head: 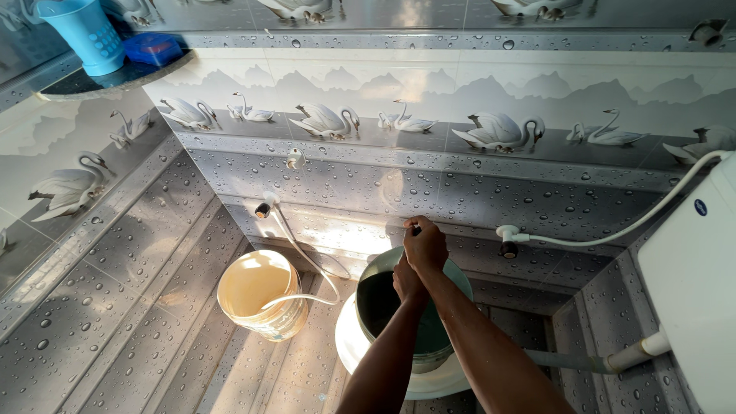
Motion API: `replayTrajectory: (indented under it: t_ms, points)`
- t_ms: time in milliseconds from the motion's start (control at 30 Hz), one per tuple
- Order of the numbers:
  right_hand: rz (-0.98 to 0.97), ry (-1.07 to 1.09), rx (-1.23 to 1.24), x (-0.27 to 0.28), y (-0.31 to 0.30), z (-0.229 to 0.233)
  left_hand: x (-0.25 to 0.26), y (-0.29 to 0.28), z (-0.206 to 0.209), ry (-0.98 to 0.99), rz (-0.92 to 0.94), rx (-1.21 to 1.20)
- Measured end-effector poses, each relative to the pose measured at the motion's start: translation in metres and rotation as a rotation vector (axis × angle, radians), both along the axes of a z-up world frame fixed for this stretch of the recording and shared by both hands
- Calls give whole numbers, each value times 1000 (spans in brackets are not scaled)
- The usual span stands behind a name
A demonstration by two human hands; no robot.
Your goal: The person wipes a window and wall surfaces with a black cloth, then rinses the cloth in a bucket of water and wrings it out. The person repeats the wiping of the window and wall surfaces with the damp cloth.
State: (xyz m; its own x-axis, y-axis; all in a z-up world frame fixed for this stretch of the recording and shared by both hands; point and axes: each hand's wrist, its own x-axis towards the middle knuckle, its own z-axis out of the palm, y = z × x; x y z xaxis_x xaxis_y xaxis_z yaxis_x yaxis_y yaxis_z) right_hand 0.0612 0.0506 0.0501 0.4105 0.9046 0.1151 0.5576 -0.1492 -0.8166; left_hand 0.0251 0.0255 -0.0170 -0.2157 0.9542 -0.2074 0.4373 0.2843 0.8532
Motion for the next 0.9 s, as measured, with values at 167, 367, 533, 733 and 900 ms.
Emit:
replayTrajectory:
  t_ms: [167,367,533,733,900]
  points:
    - [-3,-24,-43,3,-1,-8,6,0,-7,9,10,-2]
    - [179,188,-110,25,-1,-11,6,19,-50,31,-84,331]
    - [360,747,-166,76,13,10,-8,14,-7,258,-52,346]
    - [653,432,-331,134,-13,38,-10,11,48,-584,-178,27]
    - [777,382,-301,156,-38,65,6,34,56,-777,-429,-77]
